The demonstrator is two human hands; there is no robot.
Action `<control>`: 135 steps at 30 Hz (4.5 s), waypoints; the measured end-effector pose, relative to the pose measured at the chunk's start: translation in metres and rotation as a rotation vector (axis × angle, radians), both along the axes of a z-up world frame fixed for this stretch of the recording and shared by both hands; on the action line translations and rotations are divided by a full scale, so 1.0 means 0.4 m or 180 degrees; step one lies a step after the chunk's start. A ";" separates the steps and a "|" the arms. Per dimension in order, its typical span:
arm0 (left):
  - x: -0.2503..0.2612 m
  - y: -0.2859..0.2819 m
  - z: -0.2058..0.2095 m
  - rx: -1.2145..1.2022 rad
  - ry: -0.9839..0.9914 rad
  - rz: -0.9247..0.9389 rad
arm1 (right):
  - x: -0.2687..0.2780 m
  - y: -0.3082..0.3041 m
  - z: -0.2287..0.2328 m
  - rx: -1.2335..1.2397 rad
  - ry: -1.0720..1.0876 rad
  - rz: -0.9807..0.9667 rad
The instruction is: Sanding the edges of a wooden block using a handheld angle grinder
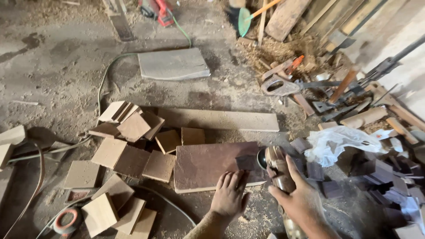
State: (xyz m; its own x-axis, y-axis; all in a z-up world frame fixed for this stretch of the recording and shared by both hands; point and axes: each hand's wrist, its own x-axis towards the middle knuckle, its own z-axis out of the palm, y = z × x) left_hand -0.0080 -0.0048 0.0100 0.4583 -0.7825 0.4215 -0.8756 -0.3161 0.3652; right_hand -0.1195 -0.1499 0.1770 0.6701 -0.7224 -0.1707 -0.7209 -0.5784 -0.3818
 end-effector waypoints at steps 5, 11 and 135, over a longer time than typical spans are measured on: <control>0.036 -0.055 0.049 -0.0192 0.0521 0.0380 | -0.068 -0.018 -0.068 0.0214 -0.0866 -0.0149; 0.096 -0.094 0.042 0.0237 0.0524 0.0436 | -0.084 0.006 0.012 0.0212 -0.0118 -0.0394; 0.028 -0.022 0.022 0.0355 -0.0388 -0.0261 | -0.041 -0.071 0.107 0.0103 0.0178 -0.0462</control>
State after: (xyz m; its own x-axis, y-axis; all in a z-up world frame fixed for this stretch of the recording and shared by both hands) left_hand 0.0032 -0.0137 0.0188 0.3417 -0.8602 0.3786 -0.9358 -0.2744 0.2214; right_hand -0.1361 -0.1784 0.2199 0.5478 -0.8045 -0.2295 -0.8166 -0.4546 -0.3556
